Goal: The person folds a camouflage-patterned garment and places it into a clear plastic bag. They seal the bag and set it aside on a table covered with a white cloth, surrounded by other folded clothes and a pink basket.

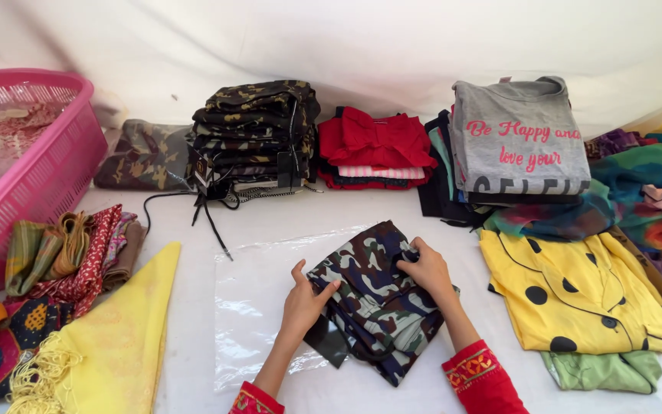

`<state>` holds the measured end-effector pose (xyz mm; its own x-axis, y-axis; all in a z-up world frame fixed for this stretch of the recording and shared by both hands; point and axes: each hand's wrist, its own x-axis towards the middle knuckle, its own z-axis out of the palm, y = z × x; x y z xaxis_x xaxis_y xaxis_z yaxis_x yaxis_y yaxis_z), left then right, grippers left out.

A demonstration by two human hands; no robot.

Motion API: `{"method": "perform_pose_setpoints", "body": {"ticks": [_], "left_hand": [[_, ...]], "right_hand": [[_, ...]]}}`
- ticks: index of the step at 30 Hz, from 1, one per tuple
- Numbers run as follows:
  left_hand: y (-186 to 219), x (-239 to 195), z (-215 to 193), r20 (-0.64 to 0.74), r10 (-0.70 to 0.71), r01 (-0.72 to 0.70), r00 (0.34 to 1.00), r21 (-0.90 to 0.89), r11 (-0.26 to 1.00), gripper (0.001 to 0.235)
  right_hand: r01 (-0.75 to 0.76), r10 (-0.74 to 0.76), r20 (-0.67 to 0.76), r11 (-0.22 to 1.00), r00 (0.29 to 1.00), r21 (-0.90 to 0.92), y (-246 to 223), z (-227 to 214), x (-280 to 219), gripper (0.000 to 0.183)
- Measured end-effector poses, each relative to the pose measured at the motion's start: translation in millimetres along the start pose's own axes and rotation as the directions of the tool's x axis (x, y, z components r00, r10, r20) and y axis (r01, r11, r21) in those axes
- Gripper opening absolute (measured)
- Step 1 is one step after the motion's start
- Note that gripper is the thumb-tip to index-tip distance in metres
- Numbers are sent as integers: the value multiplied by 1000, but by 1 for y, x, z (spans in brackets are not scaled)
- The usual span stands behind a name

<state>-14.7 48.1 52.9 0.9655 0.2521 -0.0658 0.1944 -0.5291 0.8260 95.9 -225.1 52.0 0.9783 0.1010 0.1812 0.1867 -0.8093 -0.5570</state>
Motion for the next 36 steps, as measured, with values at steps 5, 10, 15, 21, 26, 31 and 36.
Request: {"method": "perform_pose_setpoints", "body": {"ticks": [5, 10, 15, 21, 26, 31, 36], "left_hand": [[23, -17, 1, -57, 13, -8, 998, 97, 995, 89], [32, -25, 2, -131, 155, -174, 979, -149, 973, 82], [63, -44, -24, -131, 121, -147, 984, -207, 967, 80], [33, -38, 3, -197, 289, -344, 937, -372, 862, 68], [9, -21, 18, -447, 305, -458, 841, -289, 841, 51], [1, -13, 19, 75, 563, -548, 823, 369, 751, 72], [20, -13, -16, 222, 346, -410, 912, 442, 798, 47]], "right_hand": [[-75, 69, -62, 992, 996, -101, -53, -22, -31, 46], [381, -401, -17, 883, 916, -275, -116, -29, -73, 33], [594, -619, -41, 769, 785, -234, -157, -37, -98, 64], [177, -156, 134, 971, 979, -163, -110, -35, -70, 69], [-7, 17, -21, 913, 1000, 409, 14, -38, -20, 68], [-136, 234, 13, 518, 972, 844, 67, -67, -15, 51], [51, 144, -117, 394, 983, 918, 57, -111, -36, 57]]}}
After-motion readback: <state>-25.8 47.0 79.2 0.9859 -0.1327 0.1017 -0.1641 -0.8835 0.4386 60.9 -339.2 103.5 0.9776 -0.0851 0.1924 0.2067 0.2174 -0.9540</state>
